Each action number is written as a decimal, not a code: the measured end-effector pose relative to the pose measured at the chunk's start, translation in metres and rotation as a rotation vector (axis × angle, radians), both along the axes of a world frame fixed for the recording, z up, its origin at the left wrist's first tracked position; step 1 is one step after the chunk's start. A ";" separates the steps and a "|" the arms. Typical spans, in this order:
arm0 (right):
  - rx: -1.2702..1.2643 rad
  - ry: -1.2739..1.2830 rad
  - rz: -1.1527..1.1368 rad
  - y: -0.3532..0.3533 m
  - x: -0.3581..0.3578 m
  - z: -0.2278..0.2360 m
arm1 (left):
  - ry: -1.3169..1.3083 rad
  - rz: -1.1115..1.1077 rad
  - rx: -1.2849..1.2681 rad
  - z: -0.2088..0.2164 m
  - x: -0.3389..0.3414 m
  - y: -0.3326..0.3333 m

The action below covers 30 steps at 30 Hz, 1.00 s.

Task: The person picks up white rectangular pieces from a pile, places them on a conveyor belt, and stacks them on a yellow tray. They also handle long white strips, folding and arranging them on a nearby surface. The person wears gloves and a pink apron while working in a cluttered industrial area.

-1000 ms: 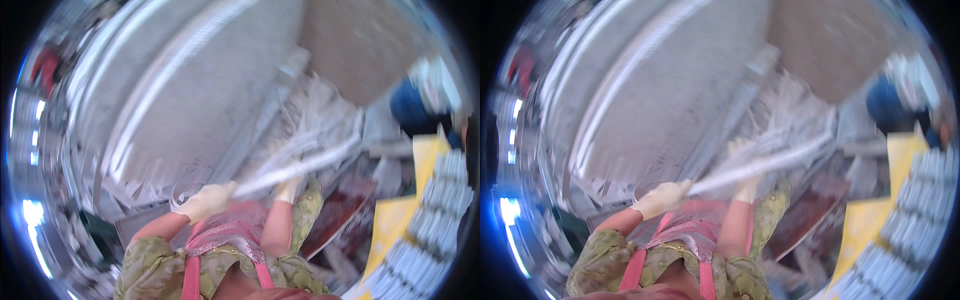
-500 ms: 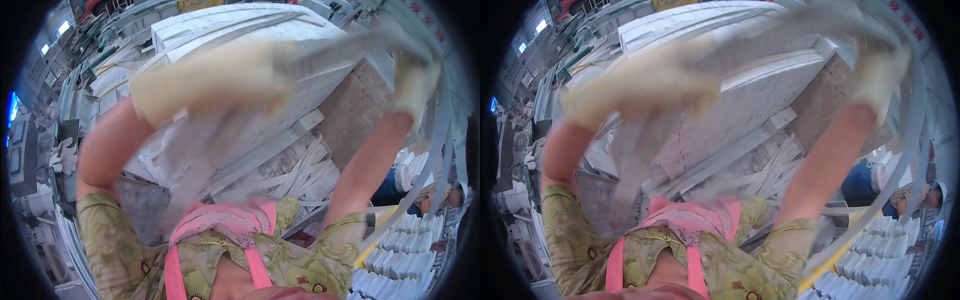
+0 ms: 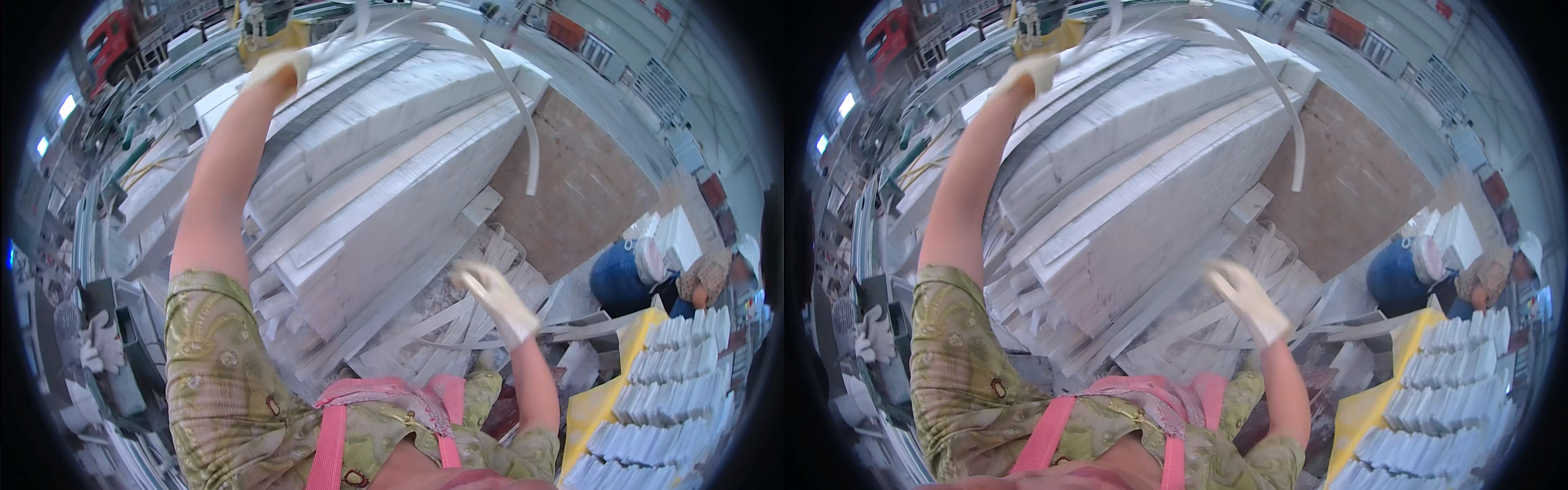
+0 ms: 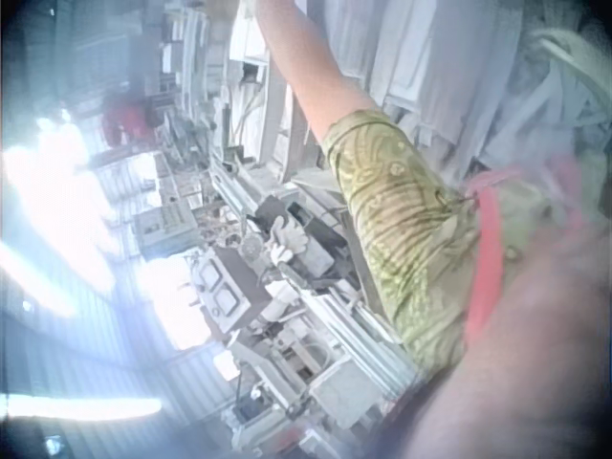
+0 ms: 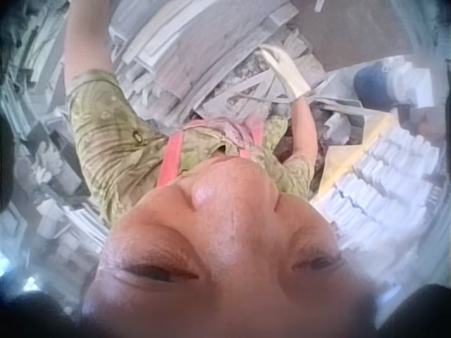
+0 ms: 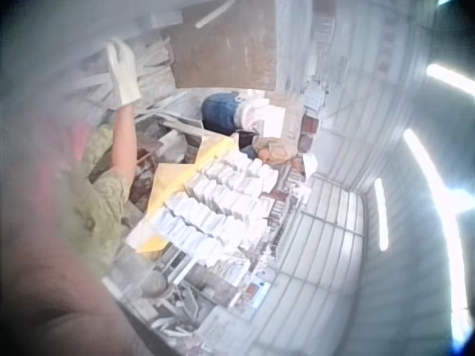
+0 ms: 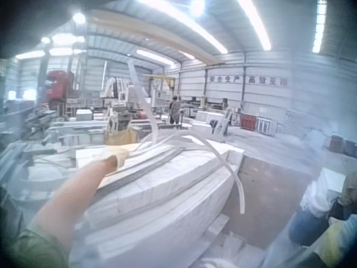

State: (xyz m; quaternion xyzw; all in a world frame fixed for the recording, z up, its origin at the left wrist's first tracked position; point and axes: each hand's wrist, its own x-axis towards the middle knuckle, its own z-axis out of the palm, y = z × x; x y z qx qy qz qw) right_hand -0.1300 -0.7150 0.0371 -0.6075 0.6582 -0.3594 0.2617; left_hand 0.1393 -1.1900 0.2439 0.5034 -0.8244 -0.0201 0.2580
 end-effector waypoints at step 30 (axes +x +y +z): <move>-1.380 -1.250 -0.129 0.058 -0.063 0.226 | -0.380 -0.295 -0.916 0.209 -0.034 0.218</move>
